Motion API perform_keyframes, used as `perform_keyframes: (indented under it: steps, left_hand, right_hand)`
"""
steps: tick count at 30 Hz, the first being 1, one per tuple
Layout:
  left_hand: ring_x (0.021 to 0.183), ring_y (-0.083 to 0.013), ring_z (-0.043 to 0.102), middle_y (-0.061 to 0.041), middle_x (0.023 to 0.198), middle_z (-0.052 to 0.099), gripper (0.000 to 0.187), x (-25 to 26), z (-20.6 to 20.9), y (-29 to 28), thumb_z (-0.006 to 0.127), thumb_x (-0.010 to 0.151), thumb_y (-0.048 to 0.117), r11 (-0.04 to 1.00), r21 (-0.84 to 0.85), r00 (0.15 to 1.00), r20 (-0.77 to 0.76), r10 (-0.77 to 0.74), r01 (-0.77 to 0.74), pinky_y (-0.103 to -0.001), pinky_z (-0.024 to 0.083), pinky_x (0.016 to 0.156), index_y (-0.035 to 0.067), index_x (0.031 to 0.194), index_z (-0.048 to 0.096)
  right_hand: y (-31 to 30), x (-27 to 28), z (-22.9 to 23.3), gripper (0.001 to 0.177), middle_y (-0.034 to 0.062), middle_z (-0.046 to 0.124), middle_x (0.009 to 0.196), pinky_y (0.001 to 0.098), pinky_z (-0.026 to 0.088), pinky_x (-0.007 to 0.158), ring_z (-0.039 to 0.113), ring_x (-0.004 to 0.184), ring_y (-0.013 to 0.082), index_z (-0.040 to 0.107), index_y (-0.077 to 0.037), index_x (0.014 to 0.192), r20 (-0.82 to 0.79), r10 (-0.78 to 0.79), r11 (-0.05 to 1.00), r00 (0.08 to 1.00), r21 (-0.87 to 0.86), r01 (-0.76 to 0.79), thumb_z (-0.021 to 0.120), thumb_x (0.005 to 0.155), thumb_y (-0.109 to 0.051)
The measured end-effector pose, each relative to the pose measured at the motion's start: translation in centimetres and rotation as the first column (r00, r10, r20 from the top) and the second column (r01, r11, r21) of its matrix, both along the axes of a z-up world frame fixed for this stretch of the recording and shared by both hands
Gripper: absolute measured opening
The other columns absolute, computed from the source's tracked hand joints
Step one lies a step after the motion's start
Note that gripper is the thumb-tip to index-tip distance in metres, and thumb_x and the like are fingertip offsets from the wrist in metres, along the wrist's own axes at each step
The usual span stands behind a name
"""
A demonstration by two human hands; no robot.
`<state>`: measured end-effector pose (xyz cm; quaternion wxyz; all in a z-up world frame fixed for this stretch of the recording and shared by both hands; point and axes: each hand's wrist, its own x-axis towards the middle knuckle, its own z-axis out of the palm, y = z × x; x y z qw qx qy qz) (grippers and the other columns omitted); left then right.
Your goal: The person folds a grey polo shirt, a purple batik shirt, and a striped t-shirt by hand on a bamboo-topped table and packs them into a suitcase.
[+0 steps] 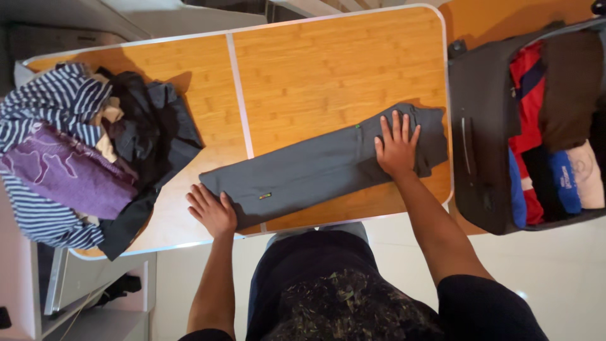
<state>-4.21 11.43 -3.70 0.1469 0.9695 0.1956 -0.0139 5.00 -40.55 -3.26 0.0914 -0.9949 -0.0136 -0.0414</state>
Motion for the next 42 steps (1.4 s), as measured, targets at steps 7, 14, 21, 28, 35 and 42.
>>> perform_keyframes:
  steps: [7, 14, 21, 28, 35, 42]
  left_hand:
    - [0.15, -0.0477, 0.028, -0.022, 0.16, 0.037, 0.066, -3.3, 1.7, -4.0, 0.061, 0.1, 0.036, 0.993, 0.071, 0.988, 0.129, 0.088, -0.098, -0.064, 0.024, 0.118, -0.003, 0.151, 0.043]
    - [0.11, -0.0457, 0.057, -0.026, 0.111, 0.064, 0.034, -4.9, -0.1, -10.1, 0.071, 0.091, 0.017, 0.948, -0.268, 0.954, 0.197, 0.228, -0.171, -0.051, 0.046, 0.097, -0.002, 0.116, 0.059]
    - [0.109, -0.0466, 0.06, -0.029, 0.111, 0.063, 0.051, -8.0, -1.6, -13.2, 0.076, 0.086, 0.013, 0.765, -0.523, 0.875, 0.071, 0.479, -0.376, -0.048, 0.048, 0.097, -0.004, 0.125, 0.048]
    - [0.119, -0.0268, 0.059, -0.019, 0.136, 0.053, 0.087, -11.9, -3.4, -14.2, 0.077, 0.084, 0.0, 0.082, -0.94, 0.656, -0.167, 0.737, -0.331, -0.037, 0.048, 0.101, 0.002, 0.152, 0.022]
    - [0.106, -0.0263, 0.059, -0.013, 0.129, 0.054, 0.104, -13.0, 7.5, -15.3, 0.066, 0.083, -0.004, -0.199, -0.906, 0.717, -0.418, 0.558, -0.373, -0.047, 0.055, 0.079, 0.032, 0.161, 0.008]
    - [0.111, -0.0223, 0.062, -0.006, 0.144, 0.049, 0.084, -13.2, 11.7, -16.1, 0.061, 0.086, -0.005, -0.134, -0.962, 0.836, -0.274, 0.476, -0.239, -0.039, 0.057, 0.068, 0.021, 0.158, 0.027]
  right_hand:
    - [-1.2, 5.8, -0.3, 0.06, 0.0151, 0.025, 0.173, 0.0692, 0.007, 0.123, 0.018, 0.159, 0.0403, 0.041, -0.016, 0.163, -0.087, 0.165, 0.986, 0.983, 0.006, -0.165, 0.049, 0.106, -0.036]
    - [2.9, 18.2, 3.2, 0.061, 0.0173, 0.019, 0.174, 0.0693, 0.001, 0.12, 0.011, 0.157, 0.045, 0.04, -0.013, 0.161, -0.042, 0.145, 0.985, 0.989, -0.094, -0.148, 0.053, 0.104, -0.03]
    - [11.1, 3.3, 2.6, 0.06, 0.0254, 0.03, 0.165, 0.067, 0.019, 0.122, 0.028, 0.153, 0.0466, 0.046, -0.004, 0.155, 0.002, 0.426, 0.905, 0.905, 0.001, -0.426, 0.059, 0.1, -0.025]
    - [13.7, -12.3, 1.9, 0.06, 0.0151, 0.024, 0.166, 0.0656, 0.014, 0.12, 0.02, 0.153, 0.0391, 0.038, -0.013, 0.156, -0.165, 0.562, 0.825, 0.811, 0.183, -0.534, 0.052, 0.101, -0.032]
    - [12.4, -16.0, 7.3, 0.091, 0.0163, 0.017, 0.169, 0.0593, 0.01, 0.126, 0.014, 0.157, 0.0386, 0.03, -0.013, 0.161, -0.23, 0.664, 0.741, 0.711, 0.326, -0.587, 0.071, 0.081, -0.022]
    - [15.4, -23.9, 5.1, 0.097, 0.0242, 0.028, 0.16, 0.054, 0.027, 0.119, 0.027, 0.149, 0.0419, 0.032, -0.006, 0.154, 0.012, 0.401, 0.729, 0.916, 0.601, -0.327, 0.078, 0.07, -0.023]
